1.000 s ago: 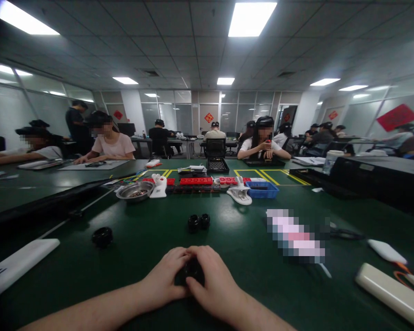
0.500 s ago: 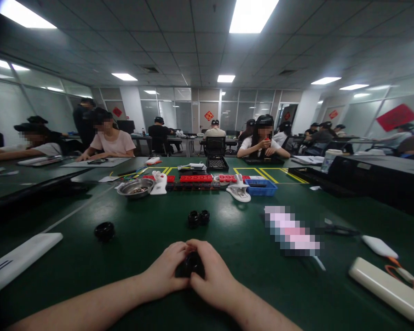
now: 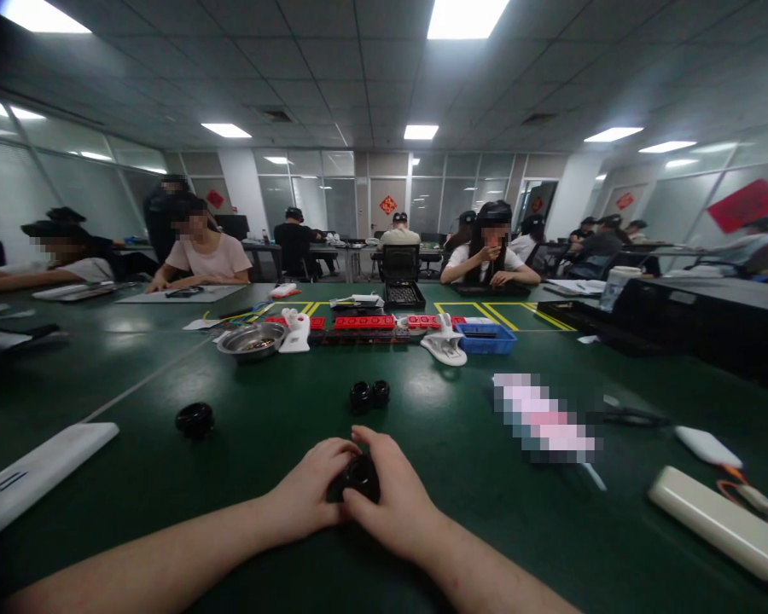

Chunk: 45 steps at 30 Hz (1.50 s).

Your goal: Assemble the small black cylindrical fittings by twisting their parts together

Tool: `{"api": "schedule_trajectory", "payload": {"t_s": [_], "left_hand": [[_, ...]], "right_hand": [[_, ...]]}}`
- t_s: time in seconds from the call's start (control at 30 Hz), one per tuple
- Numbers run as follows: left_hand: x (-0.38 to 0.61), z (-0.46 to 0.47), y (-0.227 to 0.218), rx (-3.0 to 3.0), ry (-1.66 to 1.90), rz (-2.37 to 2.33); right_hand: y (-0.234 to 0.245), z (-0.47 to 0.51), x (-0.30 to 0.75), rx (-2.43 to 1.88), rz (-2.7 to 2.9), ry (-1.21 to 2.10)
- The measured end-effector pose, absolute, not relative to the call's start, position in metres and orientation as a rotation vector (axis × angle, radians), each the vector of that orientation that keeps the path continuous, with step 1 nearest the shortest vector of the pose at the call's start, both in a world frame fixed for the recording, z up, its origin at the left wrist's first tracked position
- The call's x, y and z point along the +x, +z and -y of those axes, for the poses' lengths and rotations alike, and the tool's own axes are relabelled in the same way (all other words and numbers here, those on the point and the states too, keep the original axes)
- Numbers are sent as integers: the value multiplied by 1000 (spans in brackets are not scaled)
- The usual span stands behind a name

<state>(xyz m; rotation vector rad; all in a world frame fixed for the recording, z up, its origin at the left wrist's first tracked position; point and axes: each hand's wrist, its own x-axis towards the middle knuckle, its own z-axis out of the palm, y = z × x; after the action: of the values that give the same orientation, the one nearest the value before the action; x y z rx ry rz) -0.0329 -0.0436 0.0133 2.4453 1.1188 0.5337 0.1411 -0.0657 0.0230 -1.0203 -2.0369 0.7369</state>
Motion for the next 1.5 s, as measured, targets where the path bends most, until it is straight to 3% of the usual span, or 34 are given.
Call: {"api": "schedule_trajectory", "payload": {"t_s": [0.17,0.37,0.63,0.83,1.07,1.3,1.5], "left_hand": [[-32,44,13,2444,552,-1118],[-33,43,10,2448,579,-1097],[-34,43,14,2454,537,-1099],[-34,43,10,2468,565,-1093],[-33,44,14,2478,550,-1113],[-33,45,14,2470,569,-1104],[-34,44,14,2487,563,-1097]], "right_hand": [[24,61,136,-1235,1940,678],[27,65,142,-963,2061,858],[24,65,138,-1172,2017,672],[30,71,144,-901,2141,653],[24,61,142,-1203,1954,546],[21,63,146,-948,2054,779],[22,62,142,-1129,1981,661]]}}
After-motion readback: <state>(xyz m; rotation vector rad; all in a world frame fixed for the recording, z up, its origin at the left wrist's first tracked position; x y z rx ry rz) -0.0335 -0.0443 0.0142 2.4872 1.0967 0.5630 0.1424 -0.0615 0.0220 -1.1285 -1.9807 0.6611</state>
